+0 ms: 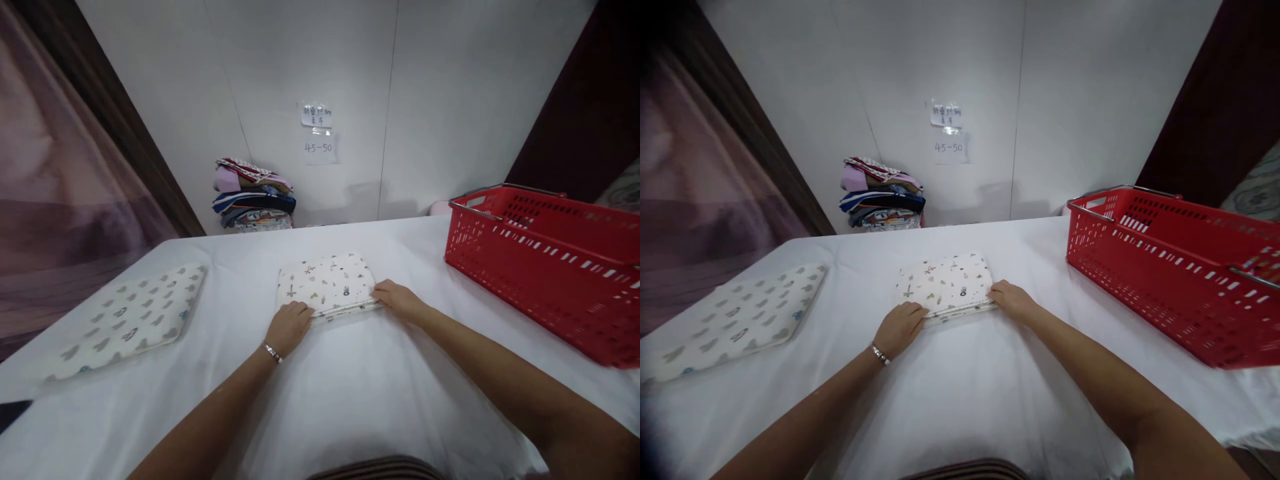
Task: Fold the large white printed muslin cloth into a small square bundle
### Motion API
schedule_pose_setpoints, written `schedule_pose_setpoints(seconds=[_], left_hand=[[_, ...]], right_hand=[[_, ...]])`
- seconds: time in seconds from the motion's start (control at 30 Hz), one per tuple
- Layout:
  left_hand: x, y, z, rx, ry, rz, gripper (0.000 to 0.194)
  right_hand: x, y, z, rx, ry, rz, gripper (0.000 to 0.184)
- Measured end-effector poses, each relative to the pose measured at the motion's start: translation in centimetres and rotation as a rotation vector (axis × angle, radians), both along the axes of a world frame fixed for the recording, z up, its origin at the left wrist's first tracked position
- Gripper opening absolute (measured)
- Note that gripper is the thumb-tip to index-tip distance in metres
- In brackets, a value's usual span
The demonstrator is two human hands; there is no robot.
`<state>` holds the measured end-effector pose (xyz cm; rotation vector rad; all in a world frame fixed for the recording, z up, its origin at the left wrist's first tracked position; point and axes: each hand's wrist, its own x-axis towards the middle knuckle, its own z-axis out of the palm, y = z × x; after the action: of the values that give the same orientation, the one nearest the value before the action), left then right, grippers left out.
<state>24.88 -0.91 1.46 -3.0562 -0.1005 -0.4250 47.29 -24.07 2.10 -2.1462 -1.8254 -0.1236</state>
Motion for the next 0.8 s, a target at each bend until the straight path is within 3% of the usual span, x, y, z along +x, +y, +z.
schedule_pose_setpoints(seconds=[0.37,0.8], left_hand=[[0.9,-0.3,0.8,-0.187,-0.086,0.002,0.028],[4.0,-2.0,0.4,-0.159,-0.031,-0.075,0.021]], right_hand=[[-0.6,-0.2,0.2,0.025,0.001,-0.001,0.026],[0.2,0.8,-0.4,0.05,-0.088,0.064,0.02]])
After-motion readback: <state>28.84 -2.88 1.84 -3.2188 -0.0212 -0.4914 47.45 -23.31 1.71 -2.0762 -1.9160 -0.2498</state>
